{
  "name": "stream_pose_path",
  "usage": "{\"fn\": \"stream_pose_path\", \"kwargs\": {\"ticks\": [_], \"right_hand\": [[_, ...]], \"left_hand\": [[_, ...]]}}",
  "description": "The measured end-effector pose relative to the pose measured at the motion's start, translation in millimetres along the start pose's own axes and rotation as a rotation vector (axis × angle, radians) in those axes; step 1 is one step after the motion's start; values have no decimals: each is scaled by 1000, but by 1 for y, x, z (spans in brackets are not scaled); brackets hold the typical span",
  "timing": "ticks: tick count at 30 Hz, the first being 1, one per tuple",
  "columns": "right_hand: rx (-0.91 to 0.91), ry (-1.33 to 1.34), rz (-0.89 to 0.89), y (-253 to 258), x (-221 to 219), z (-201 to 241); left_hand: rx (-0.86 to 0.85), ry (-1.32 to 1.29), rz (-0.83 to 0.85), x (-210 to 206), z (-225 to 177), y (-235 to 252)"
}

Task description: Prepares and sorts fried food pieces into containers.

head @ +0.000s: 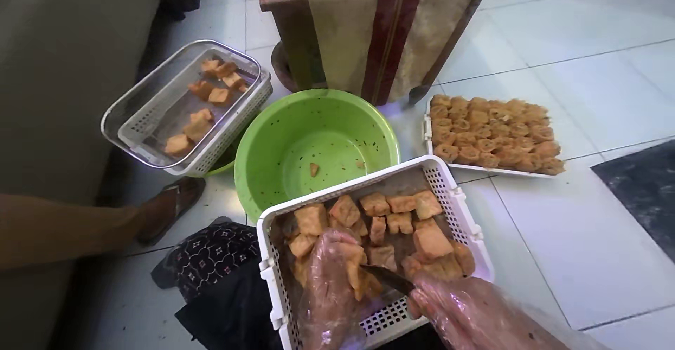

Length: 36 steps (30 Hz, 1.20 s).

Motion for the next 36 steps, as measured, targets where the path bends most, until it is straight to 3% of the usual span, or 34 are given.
{"fn": "stream_pose_path", "kwargs": {"ticks": [6, 10, 12, 16, 24, 31, 36], "right_hand": [[-68, -109, -16, 9, -2, 0], [-7, -96, -113, 13, 0, -14], [-24, -56, -79, 9, 6, -21], [-20, 1, -87, -4, 23, -22], [-92, -73, -62, 2, 13, -18], [-2, -92, -156, 18, 2, -13], [-39, 13, 13, 15, 3, -25]], "left_hand": [[-77, 233, 78, -21, -7, 8], [-110, 256, 151, -35, -3, 19], [-65, 254, 173, -37, -3, 24], [47, 285, 86, -31, -3, 33], [-13, 357, 92, -34, -5, 30], [-113, 323, 97, -44, -4, 27], [-105, 412, 79, -36, -10, 31]]}}
Point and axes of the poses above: each hand's wrist, its own y-axis towards the middle knuckle, its own x-axis out of the back of the hand, z = x × y, the point moved 5 cm from there along y, towards the middle knuckle, and after that the axes turned 4 degrees about z, right-handed, at the moved point
